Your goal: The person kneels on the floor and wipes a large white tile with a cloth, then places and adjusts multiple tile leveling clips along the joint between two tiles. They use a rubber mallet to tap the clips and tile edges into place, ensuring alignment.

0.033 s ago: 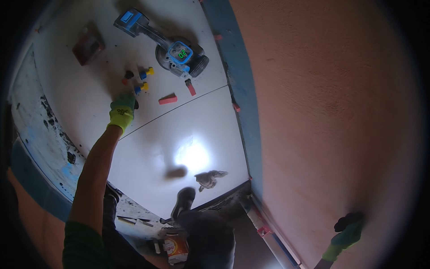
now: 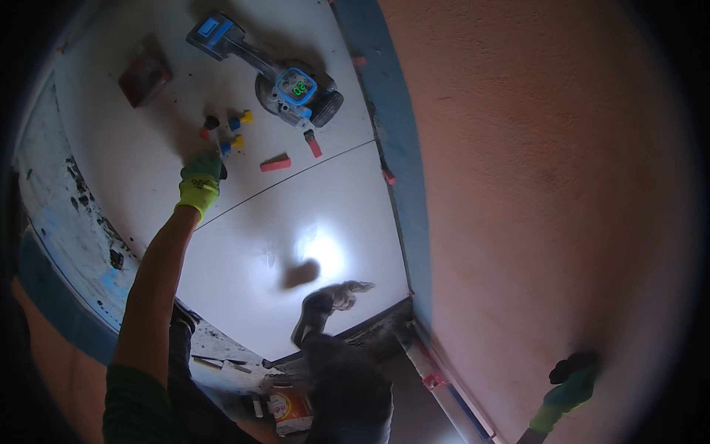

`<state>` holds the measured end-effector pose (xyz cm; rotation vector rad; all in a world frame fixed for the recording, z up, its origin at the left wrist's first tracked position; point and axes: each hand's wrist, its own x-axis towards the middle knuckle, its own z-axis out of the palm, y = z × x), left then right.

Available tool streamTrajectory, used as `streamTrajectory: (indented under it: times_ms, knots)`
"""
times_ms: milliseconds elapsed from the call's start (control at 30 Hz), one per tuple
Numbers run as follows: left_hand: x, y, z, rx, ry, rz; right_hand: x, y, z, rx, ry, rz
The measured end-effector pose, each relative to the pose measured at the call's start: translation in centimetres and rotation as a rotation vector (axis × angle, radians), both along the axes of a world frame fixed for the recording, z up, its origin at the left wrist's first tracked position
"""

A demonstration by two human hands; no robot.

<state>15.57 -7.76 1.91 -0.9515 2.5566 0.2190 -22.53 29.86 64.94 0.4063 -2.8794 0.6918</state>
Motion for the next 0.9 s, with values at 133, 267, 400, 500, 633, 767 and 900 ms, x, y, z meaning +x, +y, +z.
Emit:
streamTrajectory:
  times_ms: [133,267,400,500,633,767,900]
  knots:
    - [-0.2,0.1,0.0,-0.092,0.009,0.035,1.4,-1.4,-0.4,0.082,-0.038,0.017]
    - [-0.2,0.5,0.3,-0.069,0.011,0.017,4.6,-5.7,-8.1,-0.016,-0.347,0.043]
    - [0.2,0.8,1.0,-0.014,0.016,0.026,2.5,-9.2,-19.9,0.497,-0.260,0.800]
    - [0.5,0.8,1.4,-0.033,-0.013,-0.022,0.4,-9.5,-23.5,0.710,-0.042,1.066]
    - [0.3,1.1,1.9,0.002,-0.166,-0.011,0.2,-8.1,-22.8,0.816,-0.028,1.079]
    - [-0.8,1.4,1.9,0.010,-0.172,0.087,0.4,-7.4,-22.8,0.771,-0.027,1.002]
    - [-0.3,1.1,1.9,0.042,-0.066,0.099,0.4,-7.7,-23.7,0.702,-0.014,0.997]
